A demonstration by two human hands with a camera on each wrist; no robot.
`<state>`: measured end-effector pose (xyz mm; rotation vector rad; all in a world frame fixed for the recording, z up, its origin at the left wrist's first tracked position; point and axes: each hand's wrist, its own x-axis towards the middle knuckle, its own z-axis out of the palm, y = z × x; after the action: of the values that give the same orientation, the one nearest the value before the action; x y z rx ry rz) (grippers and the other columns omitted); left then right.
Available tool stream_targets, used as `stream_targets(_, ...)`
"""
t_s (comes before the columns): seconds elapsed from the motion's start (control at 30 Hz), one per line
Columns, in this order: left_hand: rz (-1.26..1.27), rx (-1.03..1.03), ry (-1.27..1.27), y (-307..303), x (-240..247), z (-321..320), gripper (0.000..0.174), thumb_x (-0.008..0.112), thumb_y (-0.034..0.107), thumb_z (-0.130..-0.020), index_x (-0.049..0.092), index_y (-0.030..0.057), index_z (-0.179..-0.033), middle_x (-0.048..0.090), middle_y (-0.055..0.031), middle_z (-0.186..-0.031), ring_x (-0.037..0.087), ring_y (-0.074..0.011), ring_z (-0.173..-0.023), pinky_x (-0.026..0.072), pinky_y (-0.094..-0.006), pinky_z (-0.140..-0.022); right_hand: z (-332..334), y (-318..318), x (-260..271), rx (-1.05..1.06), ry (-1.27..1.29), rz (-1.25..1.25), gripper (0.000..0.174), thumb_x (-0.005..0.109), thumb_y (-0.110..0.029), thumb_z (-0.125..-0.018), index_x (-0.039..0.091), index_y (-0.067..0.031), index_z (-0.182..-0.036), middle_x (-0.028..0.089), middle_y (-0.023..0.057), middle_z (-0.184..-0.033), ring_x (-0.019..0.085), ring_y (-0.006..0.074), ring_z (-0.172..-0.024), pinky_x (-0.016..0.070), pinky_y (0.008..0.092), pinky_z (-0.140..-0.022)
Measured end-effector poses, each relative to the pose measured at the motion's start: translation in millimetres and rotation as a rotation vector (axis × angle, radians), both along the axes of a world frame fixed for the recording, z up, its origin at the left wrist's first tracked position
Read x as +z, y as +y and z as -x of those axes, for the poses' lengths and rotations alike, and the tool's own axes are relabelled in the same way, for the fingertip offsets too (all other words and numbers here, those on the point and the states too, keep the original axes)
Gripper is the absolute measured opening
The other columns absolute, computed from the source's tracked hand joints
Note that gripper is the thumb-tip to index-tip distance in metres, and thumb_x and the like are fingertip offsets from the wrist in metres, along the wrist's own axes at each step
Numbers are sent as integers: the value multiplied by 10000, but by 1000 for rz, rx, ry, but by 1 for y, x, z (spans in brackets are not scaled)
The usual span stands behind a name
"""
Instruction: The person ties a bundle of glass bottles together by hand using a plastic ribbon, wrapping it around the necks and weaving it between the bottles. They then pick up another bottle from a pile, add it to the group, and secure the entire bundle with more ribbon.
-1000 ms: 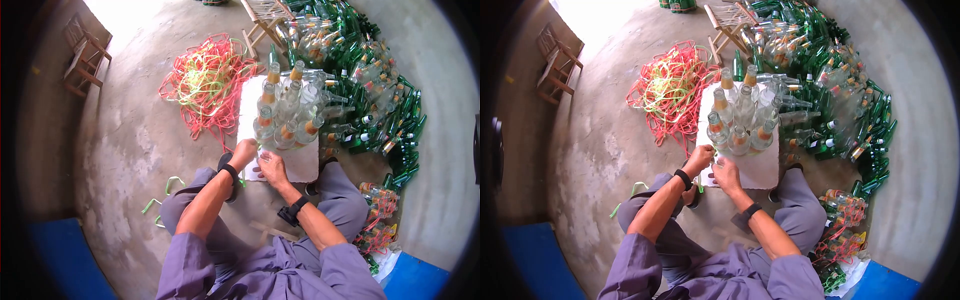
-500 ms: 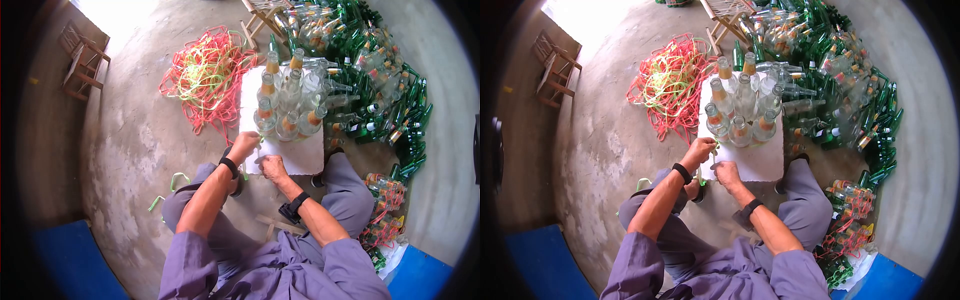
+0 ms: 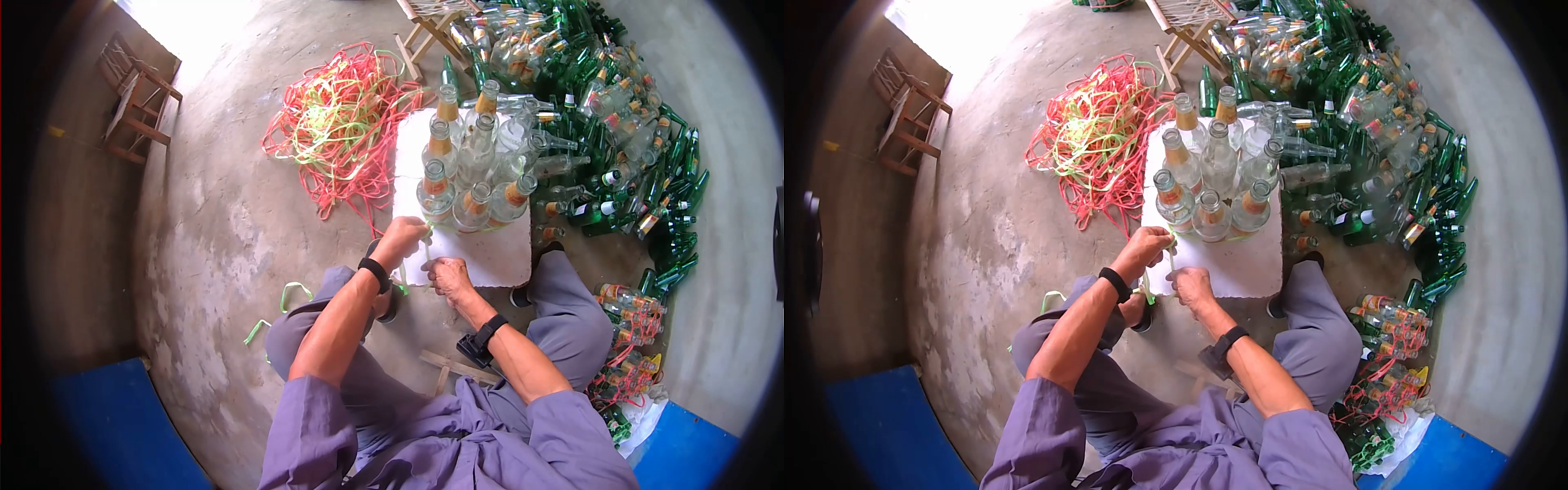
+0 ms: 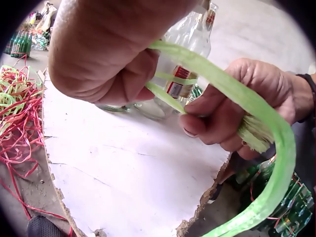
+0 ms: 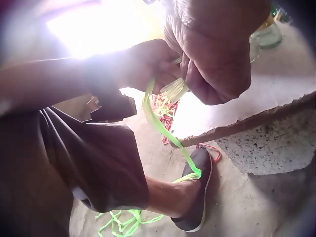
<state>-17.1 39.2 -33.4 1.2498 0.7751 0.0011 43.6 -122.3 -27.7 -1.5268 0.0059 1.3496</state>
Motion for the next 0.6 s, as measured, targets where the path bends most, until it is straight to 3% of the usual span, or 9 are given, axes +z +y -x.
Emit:
stream_targets(0.27, 59, 5, -18, 2, 5, 3, 139, 629, 166, -926, 637, 43, -862, 619, -9, -681, 415, -43, -449, 277, -224, -394, -2, 5, -10, 4, -30, 31, 149, 614, -99, -867, 704, 20, -870, 523, -10, -635, 386, 59, -439, 260, 238, -387)
stream_targets(0.47, 103, -3, -14, 5, -12, 3, 55, 667, 57, -845, 620, 33, -858, 600, -9, -685, 434, -52, -461, 280, -228, -396, 0, 5, -11, -33, -90, 29, 164, 588, -95, -886, 712, -1, -936, 521, -14, -642, 376, 53, -438, 263, 241, -389)
stream_targets(0.53, 111, 17, -13, 2, -8, 2, 67, 664, 17, -816, 614, 26, -860, 605, -16, -690, 436, -57, -461, 281, -228, -396, 0, 4, -22, -8, -219, -33, 247, 580, -109, -846, 749, -3, -991, 594, 35, -653, 517, 133, -520, 410, 303, -496)
stream_targets(0.6, 97, 15, -10, 1, -5, 0, 68, 657, 7, -811, 614, 26, -861, 606, -17, -692, 437, -57, -461, 281, -229, -396, 2, 3, -33, 34, -314, -35, 262, 571, -112, -844, 748, 1, -1001, 622, 56, -671, 547, 141, -561, 436, 306, -547)
